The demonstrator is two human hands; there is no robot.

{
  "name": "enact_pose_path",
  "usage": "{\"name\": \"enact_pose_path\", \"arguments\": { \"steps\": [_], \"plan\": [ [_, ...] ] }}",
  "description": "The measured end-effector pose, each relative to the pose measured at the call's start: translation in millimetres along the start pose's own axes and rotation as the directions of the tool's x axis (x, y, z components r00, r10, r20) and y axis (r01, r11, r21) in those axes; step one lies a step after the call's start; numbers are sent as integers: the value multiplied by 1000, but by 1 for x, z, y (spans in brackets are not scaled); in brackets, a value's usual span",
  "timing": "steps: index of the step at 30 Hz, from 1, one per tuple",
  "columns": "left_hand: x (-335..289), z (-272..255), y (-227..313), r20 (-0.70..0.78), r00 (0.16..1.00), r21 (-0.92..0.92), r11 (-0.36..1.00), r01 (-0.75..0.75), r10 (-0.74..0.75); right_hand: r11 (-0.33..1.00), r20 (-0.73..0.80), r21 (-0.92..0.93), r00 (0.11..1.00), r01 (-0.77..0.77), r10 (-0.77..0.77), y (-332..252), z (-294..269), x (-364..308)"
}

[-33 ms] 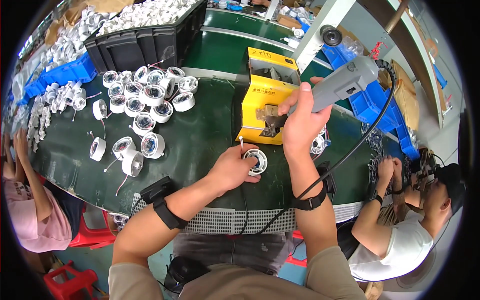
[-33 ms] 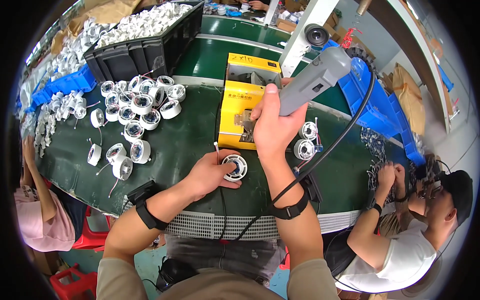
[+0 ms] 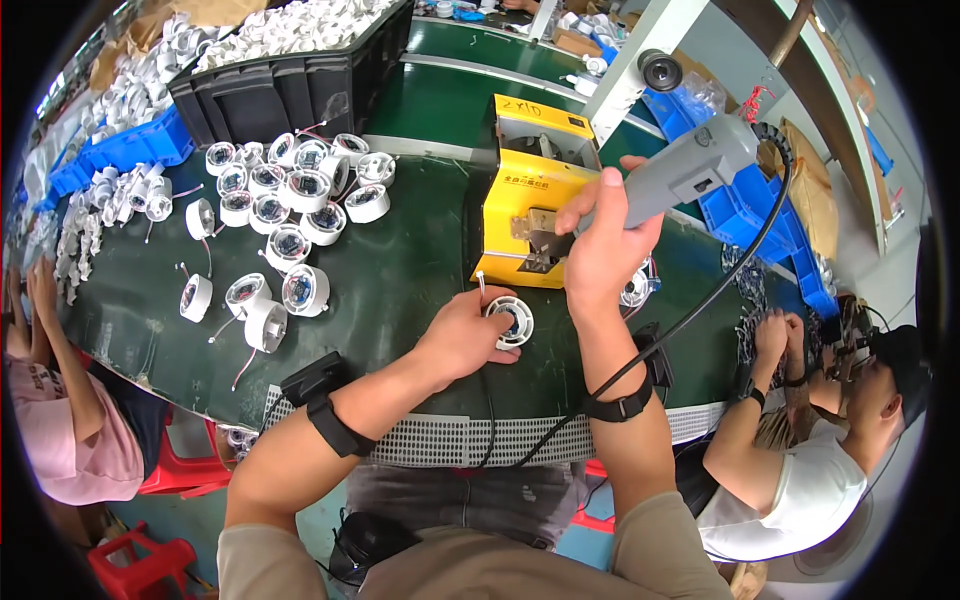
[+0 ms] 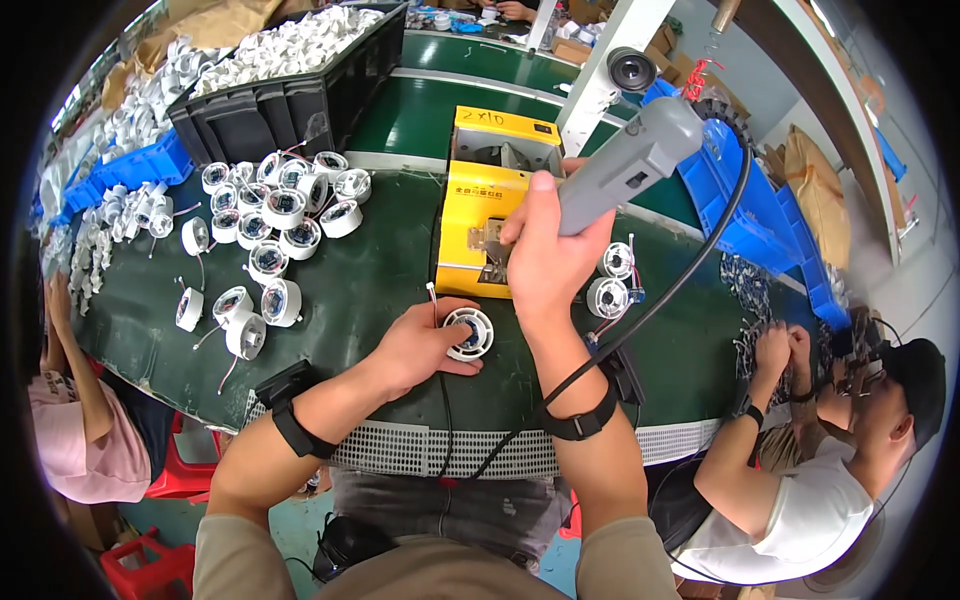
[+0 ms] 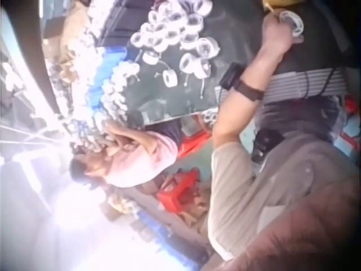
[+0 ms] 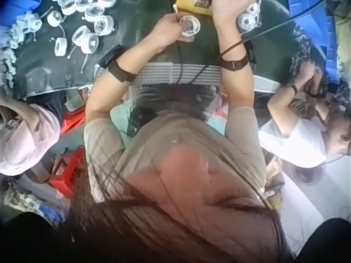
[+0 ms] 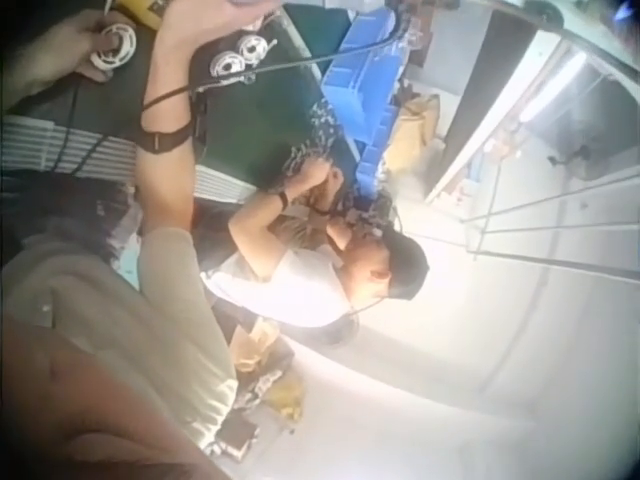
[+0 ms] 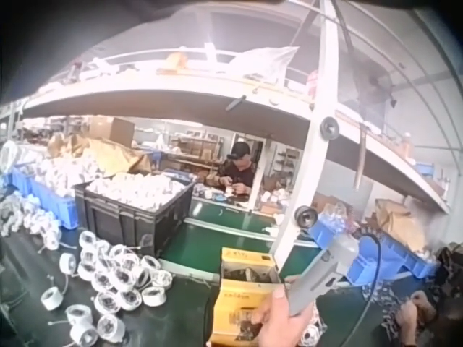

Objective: The person assembles camera housings by inserting internal components and wires into the plastic shells. They use a power screwdriver to secure the parts before placing the completed units onto the green workbench.

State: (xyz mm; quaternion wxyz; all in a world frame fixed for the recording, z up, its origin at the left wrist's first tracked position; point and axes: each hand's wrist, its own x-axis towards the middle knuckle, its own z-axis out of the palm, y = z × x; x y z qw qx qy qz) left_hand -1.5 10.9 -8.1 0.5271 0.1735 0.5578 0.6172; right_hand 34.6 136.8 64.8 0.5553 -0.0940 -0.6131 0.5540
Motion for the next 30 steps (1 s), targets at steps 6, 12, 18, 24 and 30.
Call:
{"name": "enact_pose_path", "arguments": {
  "steps": [6,12,18,24,30],
  "plan": [
    [2,0,-1,-20,999,16,999,-29,29,992,72,95,994,-86,79,-18,-16,-38],
    [-1,1,1,-17,999,25,999,-28,29,983,111,137,988,-120,106,-12,-20,-58],
    [-2,2,1,-33,999,14,999,-35,36,979,108,148,987,-137,122,-10,-19,-60],
    [-1,4,1,-45,997,31,997,-65,67,976,173,146,975,-164,138,-5,-20,-61],
    [-2,5,4,-40,996,47,996,-72,74,964,246,201,961,-174,123,-2,-23,-62]
  ]
}}
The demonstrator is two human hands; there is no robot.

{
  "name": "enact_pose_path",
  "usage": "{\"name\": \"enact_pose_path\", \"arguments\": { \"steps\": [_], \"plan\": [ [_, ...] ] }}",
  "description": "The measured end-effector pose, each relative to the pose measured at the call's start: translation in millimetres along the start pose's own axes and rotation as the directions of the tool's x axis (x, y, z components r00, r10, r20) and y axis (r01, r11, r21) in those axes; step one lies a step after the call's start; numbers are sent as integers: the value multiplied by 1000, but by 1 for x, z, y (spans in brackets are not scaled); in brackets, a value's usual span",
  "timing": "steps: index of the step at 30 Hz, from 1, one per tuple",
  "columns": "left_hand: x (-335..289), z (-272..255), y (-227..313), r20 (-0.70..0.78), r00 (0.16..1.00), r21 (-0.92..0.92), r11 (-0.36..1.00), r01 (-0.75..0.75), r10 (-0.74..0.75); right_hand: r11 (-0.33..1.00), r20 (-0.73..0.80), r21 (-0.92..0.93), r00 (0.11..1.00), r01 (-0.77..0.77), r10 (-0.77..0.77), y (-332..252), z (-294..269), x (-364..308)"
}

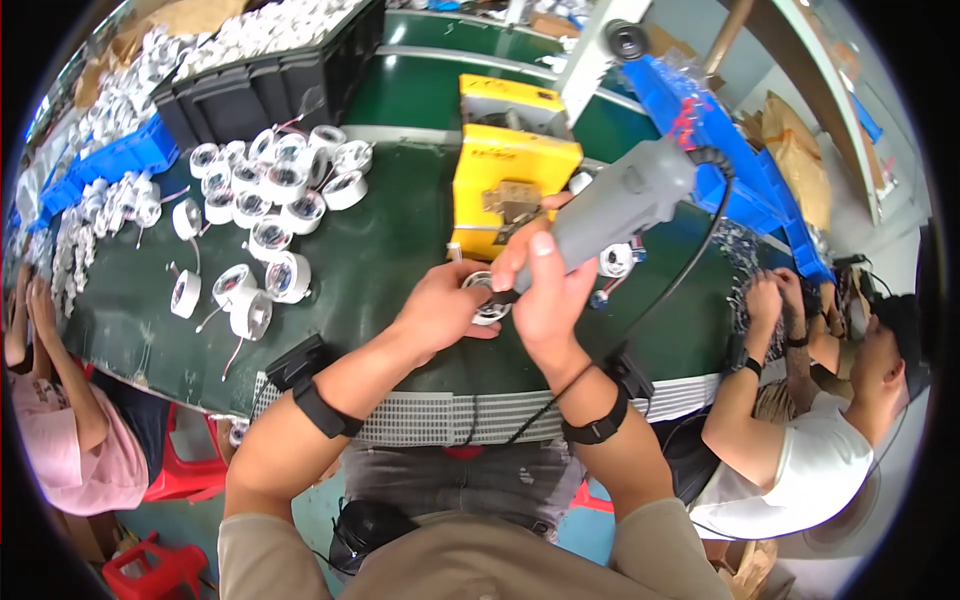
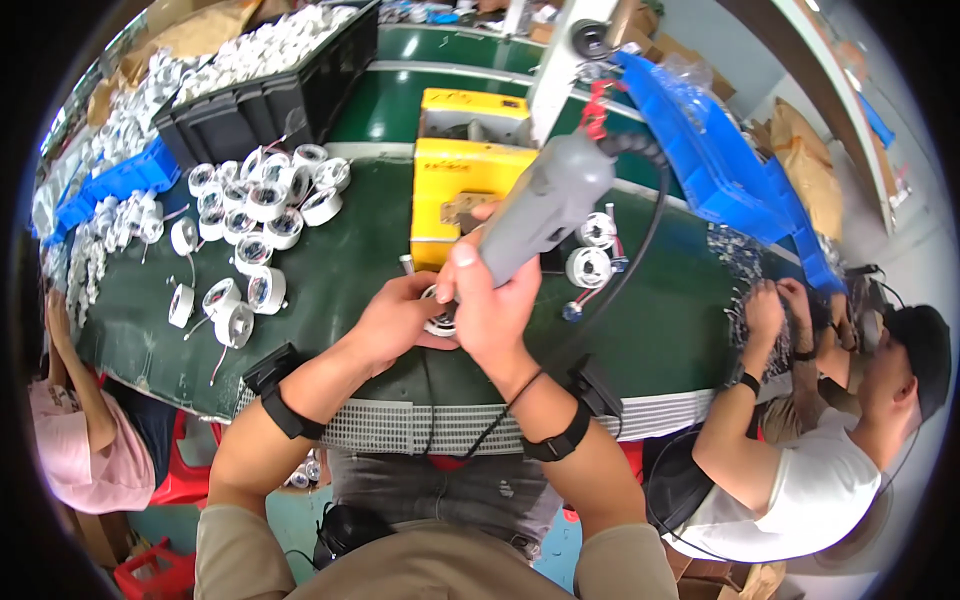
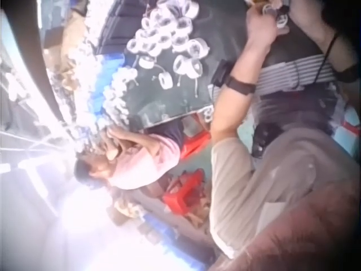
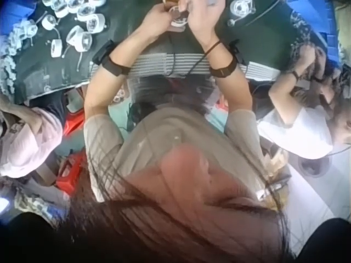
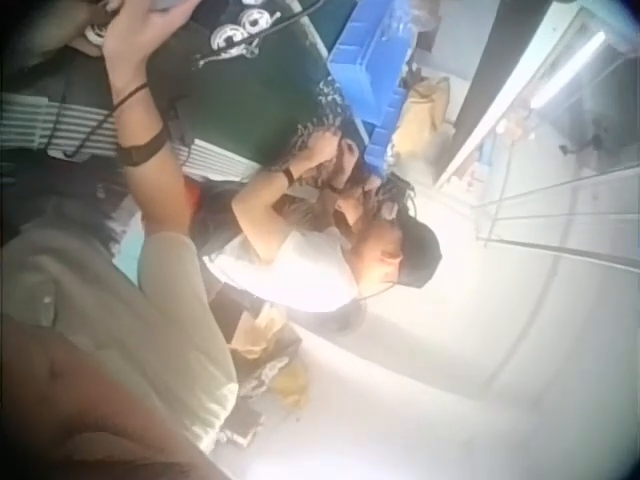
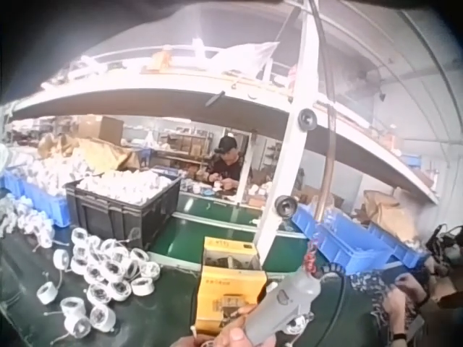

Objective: The person assembles camera housings by inserting internal components and wires into the plastic shells. They use a power screwdriver to secure the parts before placing the completed units onto the green workbench.

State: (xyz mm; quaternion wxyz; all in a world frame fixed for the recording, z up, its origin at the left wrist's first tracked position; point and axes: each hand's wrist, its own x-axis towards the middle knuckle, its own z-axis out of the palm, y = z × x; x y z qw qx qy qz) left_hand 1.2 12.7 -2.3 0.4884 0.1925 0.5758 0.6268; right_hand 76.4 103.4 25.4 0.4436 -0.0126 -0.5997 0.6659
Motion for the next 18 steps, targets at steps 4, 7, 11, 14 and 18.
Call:
{"name": "enact_pose_path", "arguments": {
  "steps": [4,7,11,14,18],
  "plan": [
    [-10,-31,24,19,996,448,890,-88,89,987,81,141,992,80,-92,-4,-20,-7],
    [-25,-84,43,-145,756,959,280,-52,638,994,-166,-30,980,108,-111,-8,-51,-7],
    [-45,-109,66,-460,376,886,391,249,804,138,-186,-977,964,-161,-190,-8,-123,2],
    [-50,-101,68,-361,282,930,322,177,889,-133,-193,-971,980,-197,-43,-5,-141,1],
    [-49,-75,66,-311,500,859,464,-215,808,-16,-79,-997,997,-79,-1,-22,-132,-13]
  ]
}}
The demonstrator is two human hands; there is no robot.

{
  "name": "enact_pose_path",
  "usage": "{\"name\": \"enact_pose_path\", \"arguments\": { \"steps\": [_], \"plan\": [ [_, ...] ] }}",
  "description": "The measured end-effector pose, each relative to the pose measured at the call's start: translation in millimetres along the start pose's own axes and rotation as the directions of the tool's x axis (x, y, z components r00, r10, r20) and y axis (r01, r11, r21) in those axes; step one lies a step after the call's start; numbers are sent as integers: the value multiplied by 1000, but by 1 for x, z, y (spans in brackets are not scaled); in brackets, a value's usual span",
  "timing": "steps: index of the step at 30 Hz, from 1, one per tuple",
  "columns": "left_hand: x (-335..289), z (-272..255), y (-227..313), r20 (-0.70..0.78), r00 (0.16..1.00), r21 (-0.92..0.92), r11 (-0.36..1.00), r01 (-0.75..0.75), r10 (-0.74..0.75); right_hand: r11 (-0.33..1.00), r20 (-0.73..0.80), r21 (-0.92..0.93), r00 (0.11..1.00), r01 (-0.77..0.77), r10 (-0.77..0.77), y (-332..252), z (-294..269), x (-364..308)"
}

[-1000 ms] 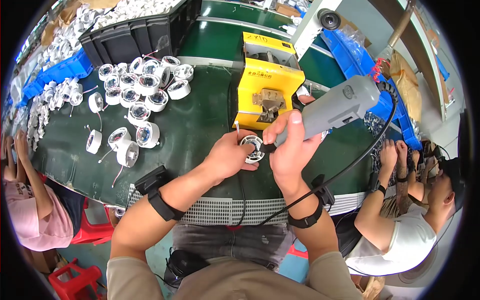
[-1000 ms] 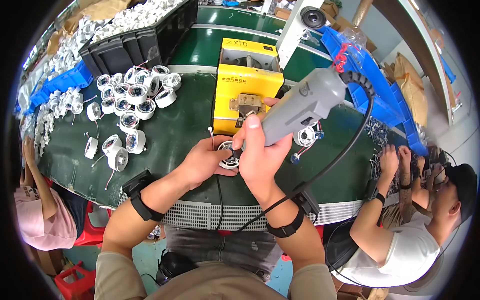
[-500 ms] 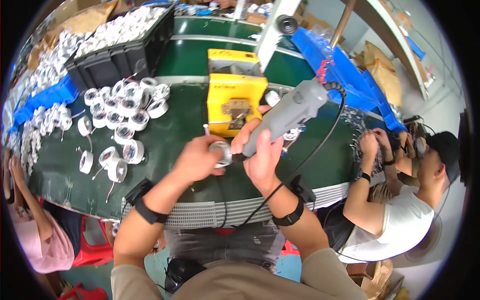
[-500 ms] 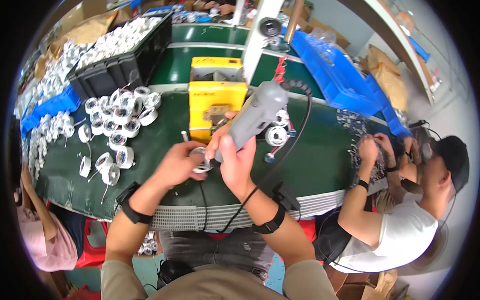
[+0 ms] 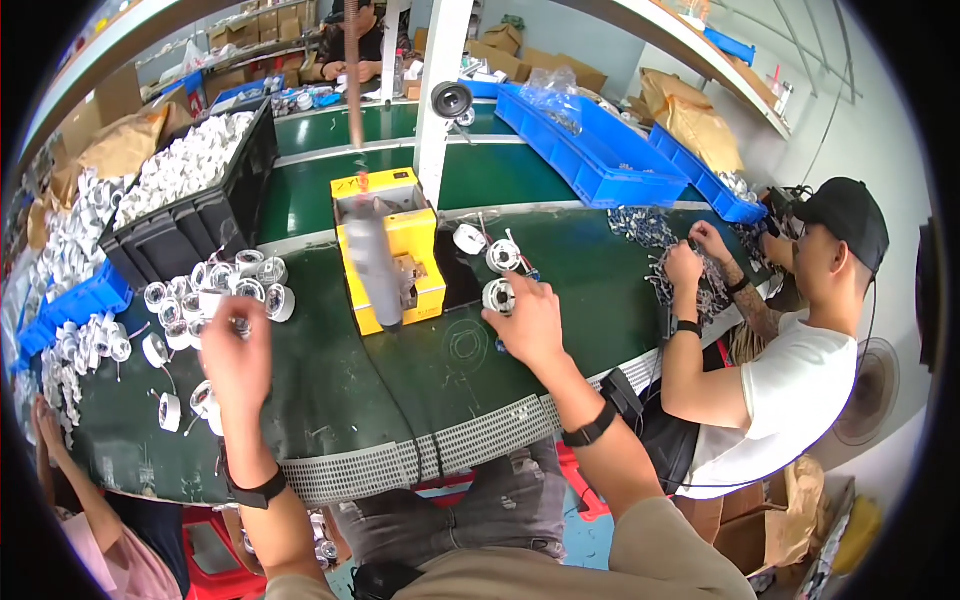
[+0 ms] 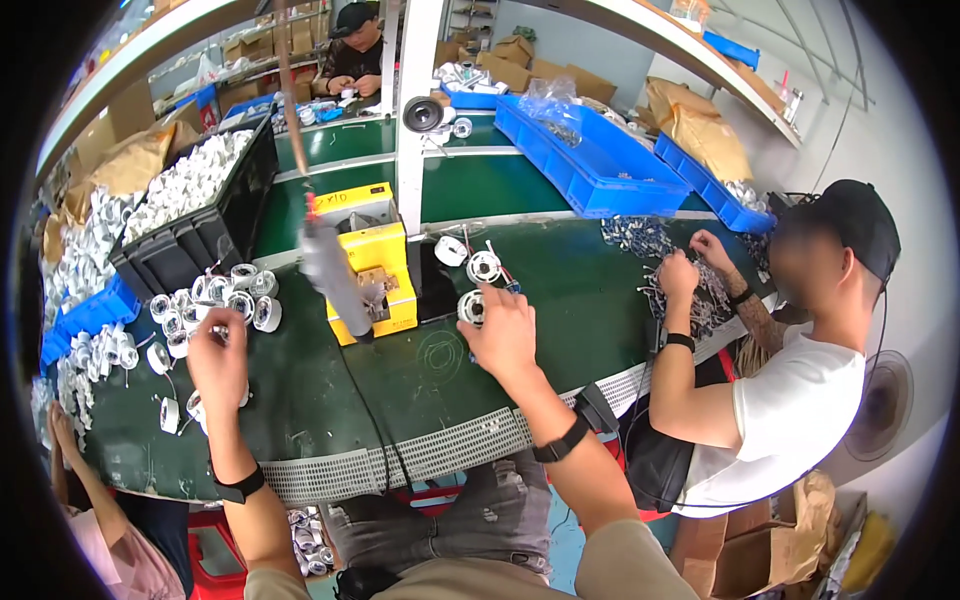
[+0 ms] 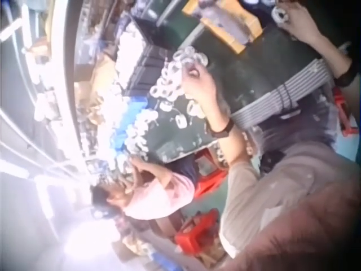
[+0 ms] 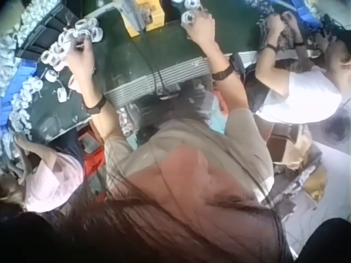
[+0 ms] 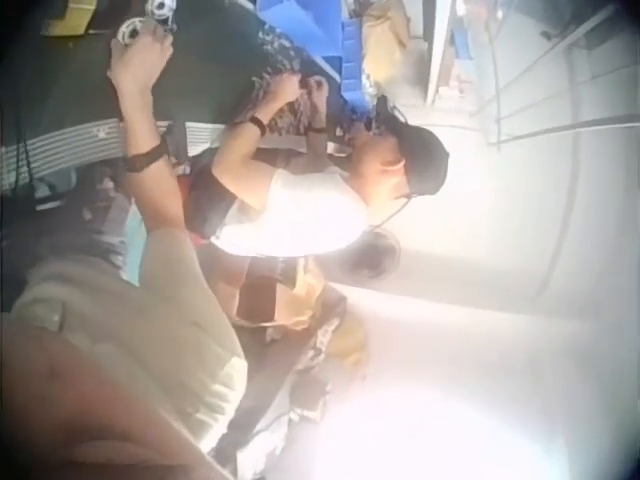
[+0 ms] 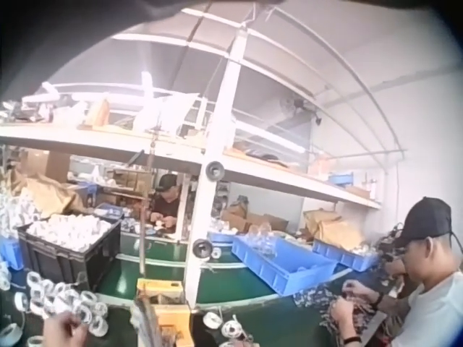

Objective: The person assembles camera housings by inserting internal components and wires into the plastic shells. They use a power screwdriver to secure the parts before placing the completed units onto the green workbench.

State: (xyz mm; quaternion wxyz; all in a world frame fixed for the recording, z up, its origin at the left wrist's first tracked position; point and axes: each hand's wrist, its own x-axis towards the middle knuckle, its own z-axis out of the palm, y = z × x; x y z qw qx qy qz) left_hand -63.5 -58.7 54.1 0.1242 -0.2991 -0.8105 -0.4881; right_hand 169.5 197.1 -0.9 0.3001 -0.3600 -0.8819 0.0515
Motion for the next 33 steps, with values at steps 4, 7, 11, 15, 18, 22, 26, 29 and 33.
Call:
{"name": "enact_pose_path", "arguments": {
  "steps": [4,7,11,15,18,22,26,29,33],
  "plan": [
    [-25,21,38,851,522,-172,908,381,-57,798,65,469,886,379,-459,-39,-35,-22],
    [-51,60,27,871,467,-408,756,511,154,593,49,632,738,499,-673,-68,-32,-32],
    [-49,71,10,884,409,-459,585,669,226,397,71,914,927,87,-368,-69,-6,-40],
    [-48,73,28,844,477,-536,413,736,244,-85,345,925,911,-371,-224,-61,1,-40],
    [-45,71,26,836,471,-538,253,804,281,177,480,870,872,-460,-92,-59,-4,-33],
    [-47,71,18,848,444,-491,114,863,291,240,431,883,900,-404,-70,-61,-8,-34],
    [-47,74,19,878,401,-419,15,908,261,553,97,831,963,60,-251,-61,-6,-38],
    [-48,77,18,894,383,-407,61,911,233,638,23,744,947,198,-320,-67,-7,-39],
    [-49,77,23,898,387,-413,93,906,209,652,58,740,950,165,-307,-71,-5,-39]
  ]
}}
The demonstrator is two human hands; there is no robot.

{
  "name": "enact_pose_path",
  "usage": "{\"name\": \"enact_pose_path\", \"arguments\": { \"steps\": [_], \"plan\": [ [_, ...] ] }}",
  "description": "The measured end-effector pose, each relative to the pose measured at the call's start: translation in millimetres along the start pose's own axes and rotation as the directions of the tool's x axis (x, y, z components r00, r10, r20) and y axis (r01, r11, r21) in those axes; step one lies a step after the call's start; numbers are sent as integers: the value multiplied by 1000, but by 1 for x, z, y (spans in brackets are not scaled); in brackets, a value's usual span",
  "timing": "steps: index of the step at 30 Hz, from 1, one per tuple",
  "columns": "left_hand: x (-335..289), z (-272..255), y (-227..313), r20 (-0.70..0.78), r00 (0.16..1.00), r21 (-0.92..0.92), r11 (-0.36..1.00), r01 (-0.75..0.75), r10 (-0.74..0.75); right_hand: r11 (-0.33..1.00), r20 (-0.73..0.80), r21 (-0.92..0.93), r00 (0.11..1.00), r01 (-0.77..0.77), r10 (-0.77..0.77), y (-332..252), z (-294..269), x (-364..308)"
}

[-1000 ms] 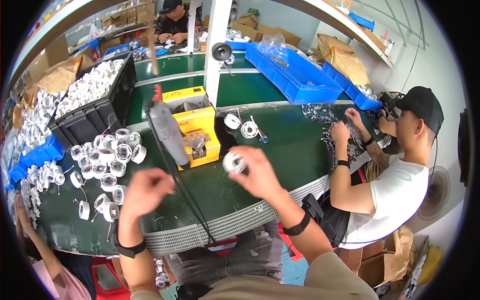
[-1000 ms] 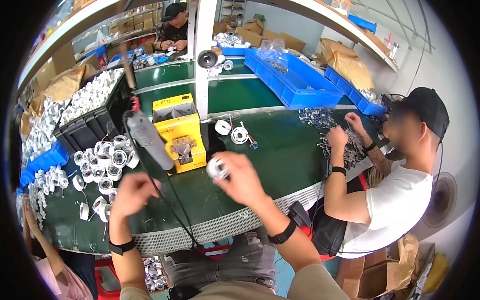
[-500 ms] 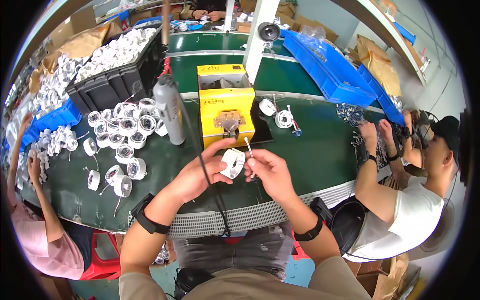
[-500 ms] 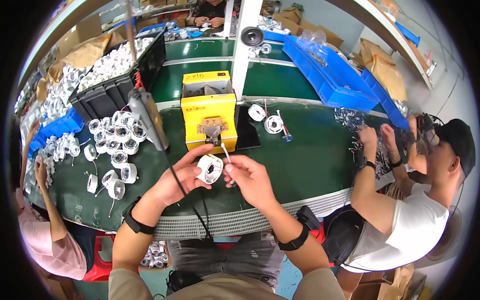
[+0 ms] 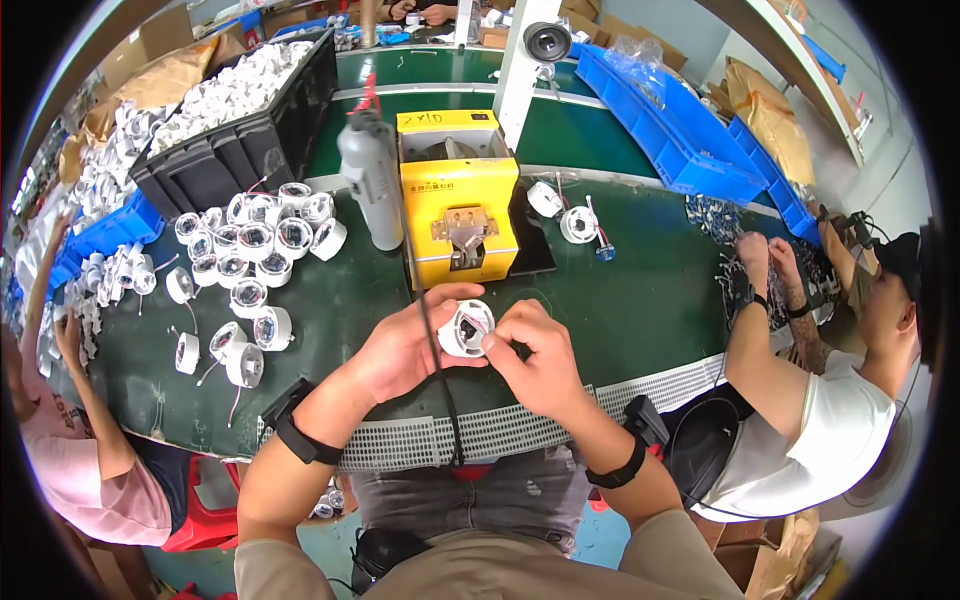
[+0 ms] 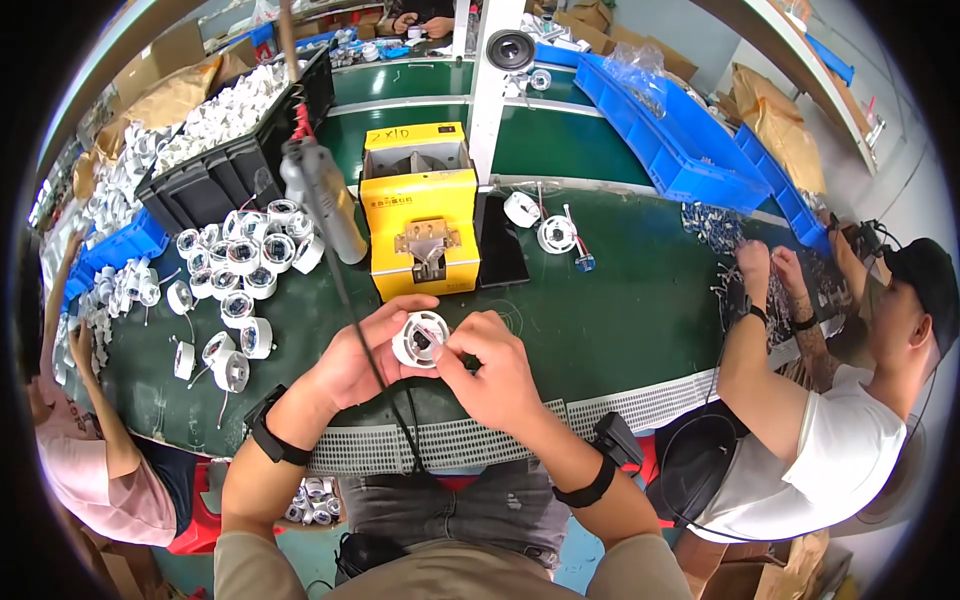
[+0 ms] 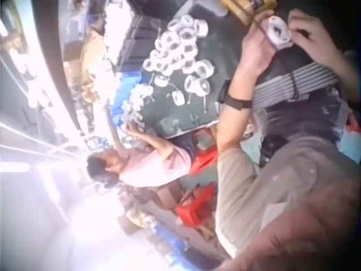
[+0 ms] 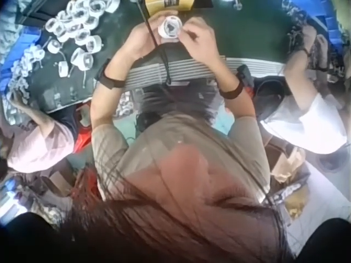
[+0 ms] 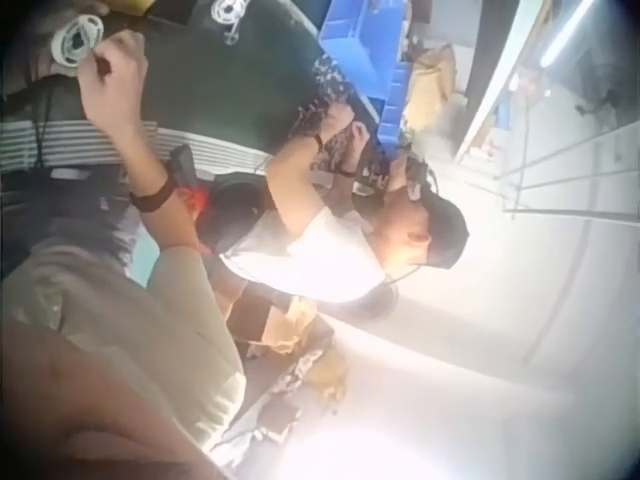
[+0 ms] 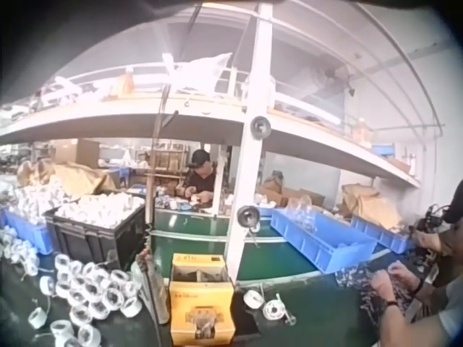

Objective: The person assembles camera housings by inserting internal components and wires into the plastic shells. They use a power screwdriver to secure the parts before placing the completed units onto the green workbench.

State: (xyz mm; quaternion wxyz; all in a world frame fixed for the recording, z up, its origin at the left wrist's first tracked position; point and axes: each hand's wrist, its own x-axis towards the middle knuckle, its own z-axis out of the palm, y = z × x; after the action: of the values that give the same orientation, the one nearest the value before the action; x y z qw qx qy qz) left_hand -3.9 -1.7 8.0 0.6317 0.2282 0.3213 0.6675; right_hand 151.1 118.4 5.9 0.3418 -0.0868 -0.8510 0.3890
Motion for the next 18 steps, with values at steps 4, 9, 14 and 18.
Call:
{"name": "enact_pose_path", "arguments": {
  "steps": [4,9,14,18],
  "plan": [
    [3,0,-4,-14,1000,103,995,5,-3,994,-72,-3,991,-113,112,-10,5,0],
    [3,-2,-6,-114,989,20,996,-87,89,987,-191,-160,982,-28,-3,-16,3,2],
    [1,-1,-6,-67,977,8,980,-200,201,943,-10,-308,991,125,-135,-2,-22,0],
    [3,-2,-10,105,956,-41,961,-273,276,756,133,482,890,-443,436,-13,-11,2]
  ]
}}
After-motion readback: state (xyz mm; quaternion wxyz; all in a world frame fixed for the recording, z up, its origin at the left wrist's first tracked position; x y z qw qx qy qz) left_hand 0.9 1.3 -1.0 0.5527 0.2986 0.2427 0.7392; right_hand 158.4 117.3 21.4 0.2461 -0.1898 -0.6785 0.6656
